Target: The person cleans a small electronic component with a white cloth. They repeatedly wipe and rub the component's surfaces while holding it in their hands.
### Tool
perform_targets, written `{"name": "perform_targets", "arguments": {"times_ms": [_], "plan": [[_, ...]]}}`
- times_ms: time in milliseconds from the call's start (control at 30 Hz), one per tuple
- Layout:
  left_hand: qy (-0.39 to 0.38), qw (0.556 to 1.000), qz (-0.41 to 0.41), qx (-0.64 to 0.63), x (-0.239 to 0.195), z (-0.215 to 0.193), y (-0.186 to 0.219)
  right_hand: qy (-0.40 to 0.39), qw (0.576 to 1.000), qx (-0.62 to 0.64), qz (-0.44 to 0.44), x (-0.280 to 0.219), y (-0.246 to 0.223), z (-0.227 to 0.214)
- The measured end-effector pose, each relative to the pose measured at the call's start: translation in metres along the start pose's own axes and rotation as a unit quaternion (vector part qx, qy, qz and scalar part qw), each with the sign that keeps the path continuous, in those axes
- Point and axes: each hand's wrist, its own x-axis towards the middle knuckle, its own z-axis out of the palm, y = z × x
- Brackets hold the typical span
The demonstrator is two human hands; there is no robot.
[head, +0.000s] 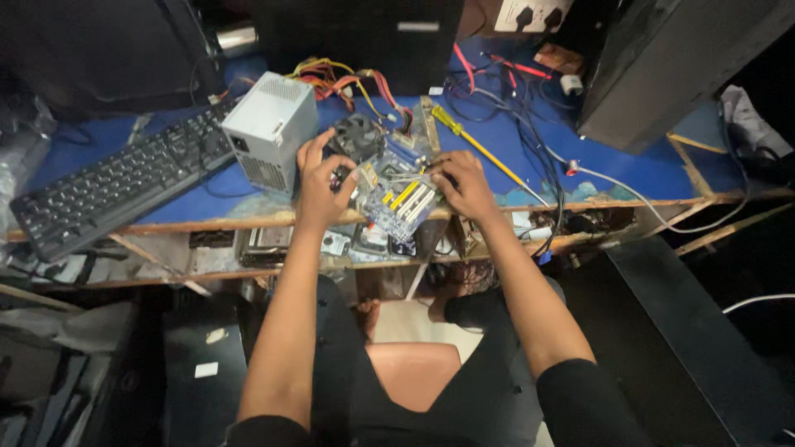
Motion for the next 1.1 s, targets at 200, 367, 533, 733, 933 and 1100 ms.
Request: {"name": "perform_targets", "arguments": {"times_ms": [200,367,533,733,933,1100], "plan": [[-0.015,1.000,-0.011,-0.012,-0.001,-0.004,0.000,0.257,0.952,-0.022,0.165,-0.009,0.036,0.018],[-0.005,0.999,-0.010,-0.032,0.003,-0.006,0.002,0.200,0.957,-0.103,0.182,-0.009,0.046,0.024],[0.017,0.997,-0.026,-0.077,0.000,-0.007,-0.002,0.160,0.960,-0.141,0.182,-0.006,0.031,0.020],[0.030,0.994,-0.041,-0.094,0.005,-0.009,0.000,0.189,0.979,-0.015,0.079,0.013,-0.017,0.010],[0.026,0.993,-0.075,-0.088,0.002,-0.011,0.004,-0.012,0.986,0.136,0.097,0.047,-0.067,0.049],[0.029,0.995,-0.056,-0.081,0.004,-0.011,0.004,-0.064,0.954,0.235,0.177,0.061,-0.073,0.069]]}}
